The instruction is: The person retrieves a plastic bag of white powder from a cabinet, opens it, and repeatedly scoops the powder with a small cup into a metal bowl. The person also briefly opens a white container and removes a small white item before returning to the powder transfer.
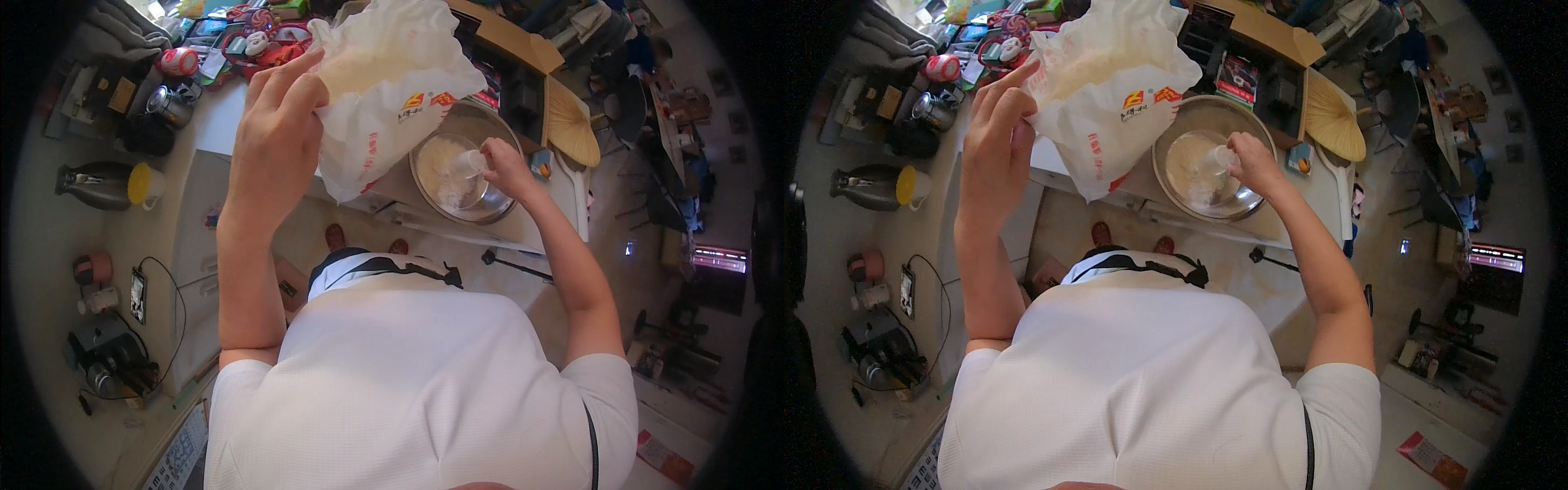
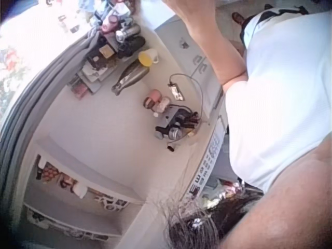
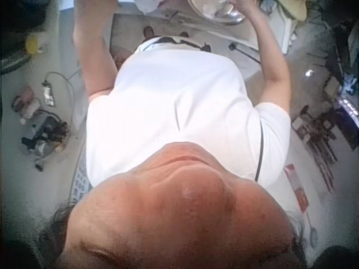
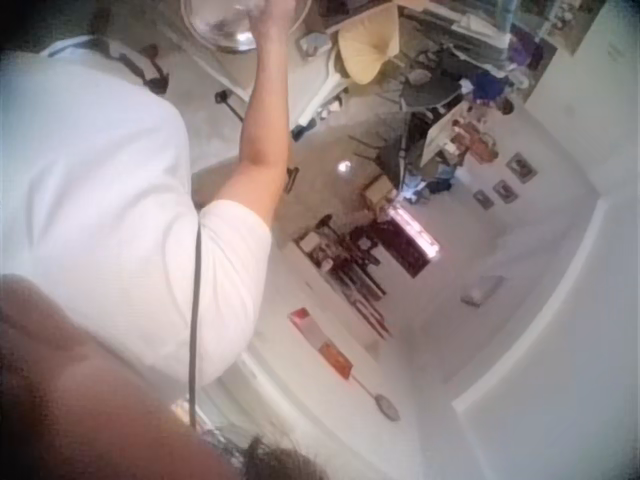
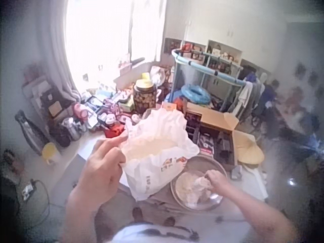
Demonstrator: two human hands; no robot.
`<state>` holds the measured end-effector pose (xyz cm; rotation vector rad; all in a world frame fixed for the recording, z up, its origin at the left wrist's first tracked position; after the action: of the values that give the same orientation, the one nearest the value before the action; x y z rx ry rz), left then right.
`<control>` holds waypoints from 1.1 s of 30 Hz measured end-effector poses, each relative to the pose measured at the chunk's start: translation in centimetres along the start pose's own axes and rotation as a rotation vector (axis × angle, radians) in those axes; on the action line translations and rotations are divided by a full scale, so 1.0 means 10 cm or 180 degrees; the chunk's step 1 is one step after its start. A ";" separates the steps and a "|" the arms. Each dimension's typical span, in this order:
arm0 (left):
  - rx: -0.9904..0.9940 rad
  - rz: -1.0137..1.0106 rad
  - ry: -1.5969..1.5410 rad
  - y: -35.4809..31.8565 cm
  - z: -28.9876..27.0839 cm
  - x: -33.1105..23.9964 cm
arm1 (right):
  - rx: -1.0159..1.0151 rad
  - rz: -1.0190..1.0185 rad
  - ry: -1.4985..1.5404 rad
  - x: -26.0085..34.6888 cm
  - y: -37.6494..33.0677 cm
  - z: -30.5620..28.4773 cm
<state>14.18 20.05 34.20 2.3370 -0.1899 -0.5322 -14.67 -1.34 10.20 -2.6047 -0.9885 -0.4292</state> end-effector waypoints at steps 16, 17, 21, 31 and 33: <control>0.0012 -0.0042 -0.0051 0.01 0.00 0.05 | -0.0268 -0.0075 0.0101 0.12 -0.10 -0.09; 0.0014 -0.0056 -0.0073 0.00 0.01 0.05 | -0.0307 -0.0047 0.0159 0.14 -0.14 -0.16; -0.0024 -0.0011 -0.0003 0.00 0.02 0.04 | -0.0410 -0.0008 -0.0362 0.18 -0.26 -0.34; 0.0048 0.0037 -0.0027 0.05 0.04 0.03 | -0.0937 -0.0427 -0.1717 0.08 -0.07 -0.14; 0.0061 0.0043 -0.0047 0.05 0.04 0.03 | -0.0805 -0.0404 -0.1883 -0.02 -0.07 -0.03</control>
<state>14.31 19.34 34.20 2.3494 -0.2186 -0.5434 -15.29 -1.10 10.53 -2.9808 -1.3584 0.2295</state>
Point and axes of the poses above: each hand's wrist, its own y-axis towards the middle knuckle, its own z-axis out of the palm, x = y × z, the point moved 9 cm from there along y, towards the middle knuckle, and after that the axes turned 4 degrees about z, right-handed, at the moved point
